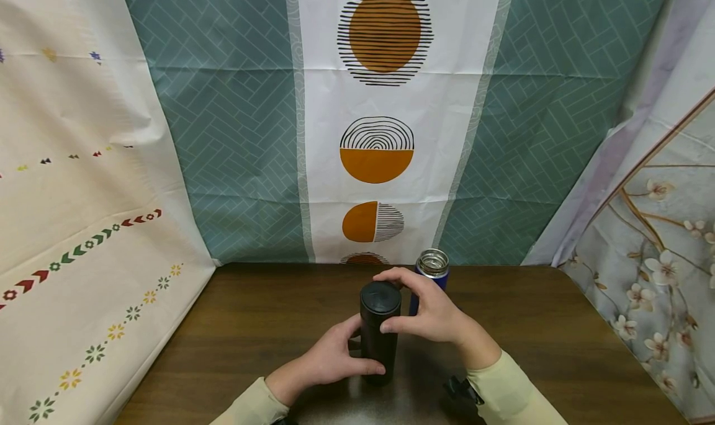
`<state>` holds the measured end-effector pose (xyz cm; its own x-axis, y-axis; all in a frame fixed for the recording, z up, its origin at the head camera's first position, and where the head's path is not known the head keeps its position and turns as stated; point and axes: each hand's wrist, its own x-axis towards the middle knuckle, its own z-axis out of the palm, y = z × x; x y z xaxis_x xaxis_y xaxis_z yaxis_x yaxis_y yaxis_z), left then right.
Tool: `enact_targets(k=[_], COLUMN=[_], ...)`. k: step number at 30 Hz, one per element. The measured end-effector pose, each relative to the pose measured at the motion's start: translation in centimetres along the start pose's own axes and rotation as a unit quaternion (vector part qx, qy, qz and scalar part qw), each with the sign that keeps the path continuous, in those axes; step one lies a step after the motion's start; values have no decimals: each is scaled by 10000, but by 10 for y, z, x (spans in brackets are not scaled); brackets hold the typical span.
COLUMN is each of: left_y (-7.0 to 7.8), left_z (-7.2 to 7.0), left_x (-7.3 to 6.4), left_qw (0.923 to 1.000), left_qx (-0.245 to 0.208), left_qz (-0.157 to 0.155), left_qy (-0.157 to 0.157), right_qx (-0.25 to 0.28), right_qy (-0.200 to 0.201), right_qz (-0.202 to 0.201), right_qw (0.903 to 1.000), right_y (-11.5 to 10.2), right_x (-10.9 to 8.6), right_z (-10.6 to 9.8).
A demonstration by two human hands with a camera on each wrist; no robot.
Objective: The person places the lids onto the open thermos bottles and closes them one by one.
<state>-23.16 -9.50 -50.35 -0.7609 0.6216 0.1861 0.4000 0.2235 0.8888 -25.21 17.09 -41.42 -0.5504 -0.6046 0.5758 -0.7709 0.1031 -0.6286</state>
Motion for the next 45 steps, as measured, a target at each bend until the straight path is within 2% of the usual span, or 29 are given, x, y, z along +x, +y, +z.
enact_targets(k=[10, 17, 21, 27, 32, 45], left_y=[2, 3, 2, 3, 4, 3], left_z=[0, 0, -1, -1, 0, 0], left_x=[-1, -1, 0, 0, 0, -1], left_qw=[10000, 10000, 10000, 10000, 10000, 9999], left_qx=[39, 25, 23, 58, 83, 79], left_qz=[10, 8, -17, -21, 32, 78], left_qy=[22, 12, 13, 3, 9, -7], right_qx=[-264, -280, -67, 561, 883, 428], right_qy=[146, 56, -188, -537, -604, -422], right_qz=[-60, -34, -103, -466, -393, -236], right_qw=[9995, 9996, 9997, 9959, 9935, 9979], right_y=[0, 1, 1, 2, -1, -2], right_x=[0, -1, -1, -1, 0, 0], right_z=[1, 1, 1, -1, -3, -3])
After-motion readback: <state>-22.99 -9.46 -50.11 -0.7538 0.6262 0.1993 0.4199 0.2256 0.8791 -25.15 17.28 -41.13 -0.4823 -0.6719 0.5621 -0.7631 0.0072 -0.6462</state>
